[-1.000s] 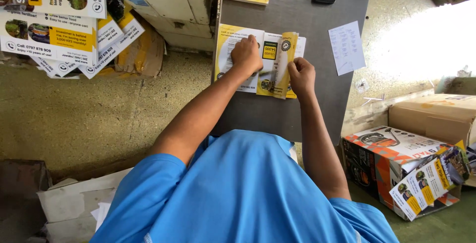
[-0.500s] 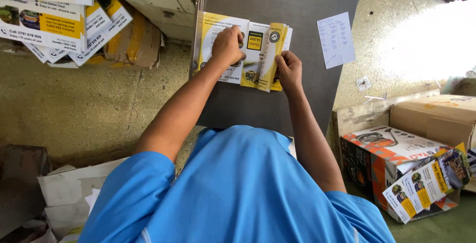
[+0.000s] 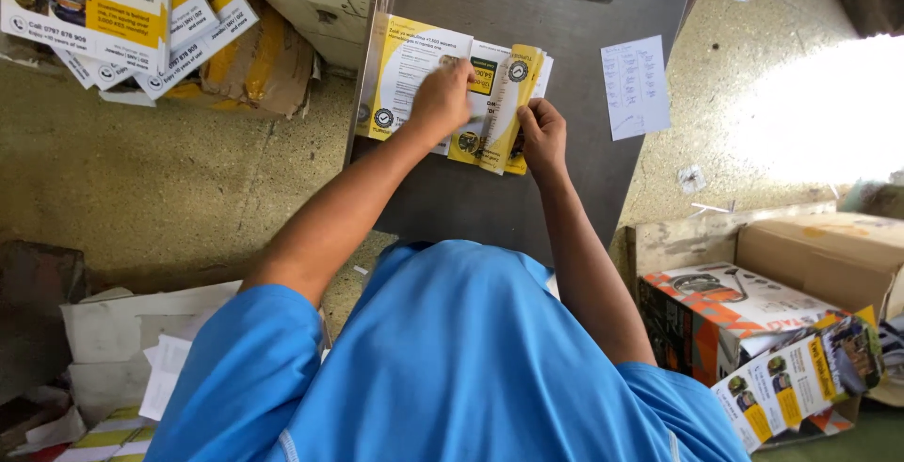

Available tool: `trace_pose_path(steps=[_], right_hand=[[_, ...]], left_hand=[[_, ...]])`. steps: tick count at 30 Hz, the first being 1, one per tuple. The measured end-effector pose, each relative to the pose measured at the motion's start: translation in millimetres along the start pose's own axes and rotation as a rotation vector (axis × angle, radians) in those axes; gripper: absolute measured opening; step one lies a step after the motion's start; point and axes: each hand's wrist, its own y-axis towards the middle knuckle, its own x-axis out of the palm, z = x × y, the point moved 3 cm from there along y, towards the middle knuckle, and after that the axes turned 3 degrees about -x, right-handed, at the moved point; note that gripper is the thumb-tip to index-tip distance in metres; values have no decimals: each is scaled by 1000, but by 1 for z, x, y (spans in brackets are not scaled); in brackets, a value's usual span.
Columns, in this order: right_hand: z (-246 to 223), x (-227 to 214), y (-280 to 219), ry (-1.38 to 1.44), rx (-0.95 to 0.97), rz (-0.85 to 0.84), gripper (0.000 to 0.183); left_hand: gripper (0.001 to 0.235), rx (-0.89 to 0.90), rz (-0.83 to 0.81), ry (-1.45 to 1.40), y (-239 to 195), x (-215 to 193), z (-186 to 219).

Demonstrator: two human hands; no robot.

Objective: The person folds yellow and white pamphlets on a metal table. They pick up a pamphlet, fold it in half, and place it on a growing stack. The person repeats this process with several pamphlets throughout the video.

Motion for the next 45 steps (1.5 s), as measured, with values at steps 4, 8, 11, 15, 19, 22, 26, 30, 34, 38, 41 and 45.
trace_pose_path(steps=[4, 8, 11, 15, 19, 22, 26, 30, 34, 38, 41, 45], right_hand=[[9, -3, 1, 89, 25, -10, 16], [-6, -1, -2, 219, 17, -118, 31], [-2, -6, -7, 168, -36, -147, 25], [-30, -41, -19, -278, -123, 156, 40], [-20, -67, -1, 52, 38, -10, 40], [-46, -114, 78, 95, 2, 87, 17], [-49, -240, 234, -224, -167, 219, 14], [-64, -305, 385, -440, -180, 253, 17], [-52, -312, 462, -458, -32, 206, 15], [-108, -262, 418, -1223, 68, 205, 42], [-103, -181, 391, -1262, -285, 160, 48], [-132, -15, 201, -896, -408, -675, 48]], left_hand=[[48, -360, -118, -608, 18, 36, -23], [53, -428, -96, -535, 20, 52, -32], [32, -349, -59, -407, 16, 54, -36], [39, -190, 11, -482, 22, 60, -52], [48, -210, 26, -835, 18, -9, 39], [25, -183, 49, -1031, 50, -13, 69], [37, -143, -8, -412, 39, -33, 106], [35, -374, -413, 162, -6, 29, 74], [29, -341, -378, 161, -25, 50, 57], [37, -358, -338, 236, -36, 69, 48], [38, -356, -262, 212, -42, 77, 45], [32, -292, -208, 132, -50, 71, 46]])
